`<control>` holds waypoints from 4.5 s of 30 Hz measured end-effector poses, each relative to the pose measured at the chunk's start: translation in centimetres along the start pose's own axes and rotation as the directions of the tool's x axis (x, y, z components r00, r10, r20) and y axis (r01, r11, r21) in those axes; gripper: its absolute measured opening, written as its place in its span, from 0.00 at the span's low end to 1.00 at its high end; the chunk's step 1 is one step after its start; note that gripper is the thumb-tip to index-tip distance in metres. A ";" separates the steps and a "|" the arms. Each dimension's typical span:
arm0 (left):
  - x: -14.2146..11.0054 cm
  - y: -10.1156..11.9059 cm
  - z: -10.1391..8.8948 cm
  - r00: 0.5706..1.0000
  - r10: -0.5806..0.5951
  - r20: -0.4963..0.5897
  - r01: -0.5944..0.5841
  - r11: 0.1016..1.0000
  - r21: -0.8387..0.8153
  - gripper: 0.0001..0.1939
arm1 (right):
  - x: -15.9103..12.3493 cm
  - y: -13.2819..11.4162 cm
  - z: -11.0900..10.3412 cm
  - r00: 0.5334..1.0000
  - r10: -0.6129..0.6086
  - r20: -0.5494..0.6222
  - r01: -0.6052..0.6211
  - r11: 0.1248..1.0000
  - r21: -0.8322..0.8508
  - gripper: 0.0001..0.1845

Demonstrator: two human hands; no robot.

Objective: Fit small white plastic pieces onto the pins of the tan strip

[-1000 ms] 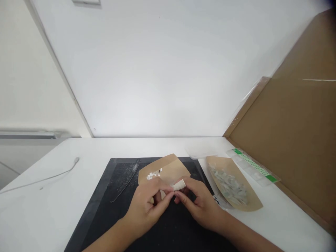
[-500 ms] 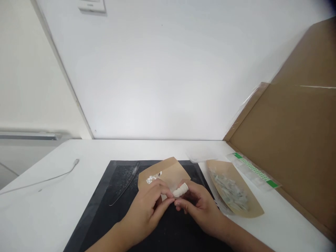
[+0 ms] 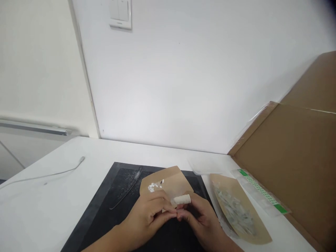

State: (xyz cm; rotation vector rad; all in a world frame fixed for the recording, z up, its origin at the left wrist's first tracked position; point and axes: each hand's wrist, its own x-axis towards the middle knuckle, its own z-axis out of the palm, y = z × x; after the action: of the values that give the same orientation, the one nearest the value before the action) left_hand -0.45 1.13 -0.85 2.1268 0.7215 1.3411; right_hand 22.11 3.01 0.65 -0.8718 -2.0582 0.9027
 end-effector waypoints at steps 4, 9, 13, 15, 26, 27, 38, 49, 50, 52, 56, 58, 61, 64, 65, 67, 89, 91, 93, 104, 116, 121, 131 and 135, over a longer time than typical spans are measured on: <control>-0.2 0.0 0.0 0.999 0.046 0.003 -0.046 0.998 0.045 0.04 | 0.3 0.0 -0.2 0.996 -0.090 0.024 0.091 0.996 -0.026 0.10; 0.2 0.1 -0.5 0.981 0.192 0.040 -0.196 0.958 0.210 0.03 | 0.2 0.7 -0.4 0.988 -0.153 0.033 0.156 0.981 -0.112 0.09; 0.8 0.7 -1.0 0.971 0.226 0.083 -0.241 0.924 0.297 0.05 | 0.0 2.0 -0.5 0.975 -0.215 0.053 0.222 0.951 -0.216 0.10; 0.8 0.9 -1.0 0.973 0.208 0.103 -0.230 0.916 0.328 0.07 | -0.1 2.4 -0.7 0.971 -0.234 0.056 0.240 0.938 -0.249 0.11; 0.6 -0.8 -3.6 0.965 0.184 -0.187 -0.013 0.745 0.666 0.14 | -0.8 3.0 -2.4 1.000 0.014 0.000 -0.014 0.973 -0.231 0.08; 0.7 -1.3 -4.4 0.965 0.114 -0.238 0.090 0.706 0.702 0.11 | -0.9 3.2 -2.5 1.000 0.026 -0.002 -0.025 0.972 -0.233 0.09; -0.3 -4.7 -6.6 0.850 -0.369 -0.376 0.463 0.182 0.867 0.16 | -0.8 3.3 -2.7 0.996 0.009 -0.089 -0.037 0.948 -0.317 0.09; -0.3 -4.1 -6.0 0.822 -0.429 -0.375 0.470 0.136 0.872 0.18 | -0.5 3.5 -2.6 0.984 -0.045 -0.174 -0.024 0.927 -0.373 0.12; -0.4 -4.1 -5.8 0.820 -0.433 -0.374 0.469 0.134 0.873 0.18 | -0.4 3.5 -2.6 0.982 -0.048 -0.183 -0.025 0.925 -0.380 0.13; -0.4 -4.1 -5.6 0.817 -0.438 -0.374 0.469 0.130 0.873 0.18 | -0.3 3.6 -2.5 0.980 -0.048 -0.195 -0.032 0.920 -0.391 0.14; -0.4 -3.9 -5.9 0.814 -0.447 -0.371 0.469 0.128 0.874 0.20 | -0.2 4.0 -2.3 0.981 -0.011 -0.193 -0.054 0.943 -0.329 0.16; -0.4 -3.7 -6.2 0.815 -0.450 -0.365 0.465 0.131 0.876 0.21 | -0.2 4.1 -2.3 0.983 0.002 -0.185 -0.058 0.954 -0.296 0.16; -0.4 -3.5 -6.3 0.814 -0.462 -0.351 0.457 0.139 0.878 0.23 | -0.3 4.0 -2.1 0.986 0.002 -0.167 -0.050 0.957 -0.287 0.16; -0.5 -3.4 -6.0 0.800 -0.492 -0.345 0.463 0.139 0.875 0.23 | -0.4 3.5 -1.9 0.990 -0.013 -0.139 -0.028 0.956 -0.291 0.16; -0.5 -3.4 -5.9 0.792 -0.503 -0.345 0.468 0.136 0.873 0.22 | -0.4 3.4 -1.9 0.992 -0.016 -0.126 -0.022 0.955 -0.296 0.16; -0.5 -3.3 -5.7 0.777 -0.527 -0.346 0.475 0.130 0.870 0.21 | -0.5 3.3 -1.7 0.994 -0.017 -0.105 -0.016 0.951 -0.309 0.17; 0.0 -2.5 -5.3 0.683 -0.665 -0.303 0.429 0.029 0.903 0.19 | 0.1 3.4 -1.8 0.967 -0.168 -0.189 0.062 0.881 -0.468 0.17; -0.1 -2.6 -5.6 0.699 -0.648 -0.304 0.424 0.033 0.905 0.19 | 0.1 3.3 -1.6 0.964 -0.188 -0.189 0.074 0.871 -0.485 0.16; -0.3 -2.8 -5.8 0.712 -0.630 -0.311 0.430 0.041 0.902 0.19 | 0.3 3.3 -1.6 0.958 -0.216 -0.188 0.095 0.859 -0.503 0.15; 0.9 -1.9 -7.1 0.903 -0.356 -0.241 0.382 0.409 0.829 0.14 | 3.7 -0.1 -2.6 0.931 -0.325 -0.169 0.197 0.832 -0.518 0.16; 1.1 2.1 -4.2 0.949 -0.315 0.017 0.288 0.887 0.362 0.10 | 3.1 -0.7 0.8 0.874 -0.397 -0.280 0.249 0.862 -0.442 0.08; 1.8 3.2 -3.9 0.802 -0.586 0.118 0.581 0.810 0.073 0.12 | 3.1 -0.1 1.3 0.876 -0.432 -0.214 0.246 0.782 -0.573 0.13; 2.1 4.2 -4.4 0.610 -0.709 0.353 0.791 0.569 -0.224 0.19 | 2.6 -1.1 1.6 0.886 -0.414 -0.210 0.212 0.763 -0.611 0.15; 1.9 3.5 -4.0 0.642 -0.687 0.340 0.766 0.571 -0.294 0.19 | 2.6 -1.0 1.9 0.906 -0.376 -0.196 0.175 0.753 -0.634 0.17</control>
State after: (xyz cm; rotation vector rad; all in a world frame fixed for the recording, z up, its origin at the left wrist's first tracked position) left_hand -2.87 0.48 4.20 1.3173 0.9862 0.7151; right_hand 18.91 3.96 1.35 -0.9142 -2.1275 -0.0942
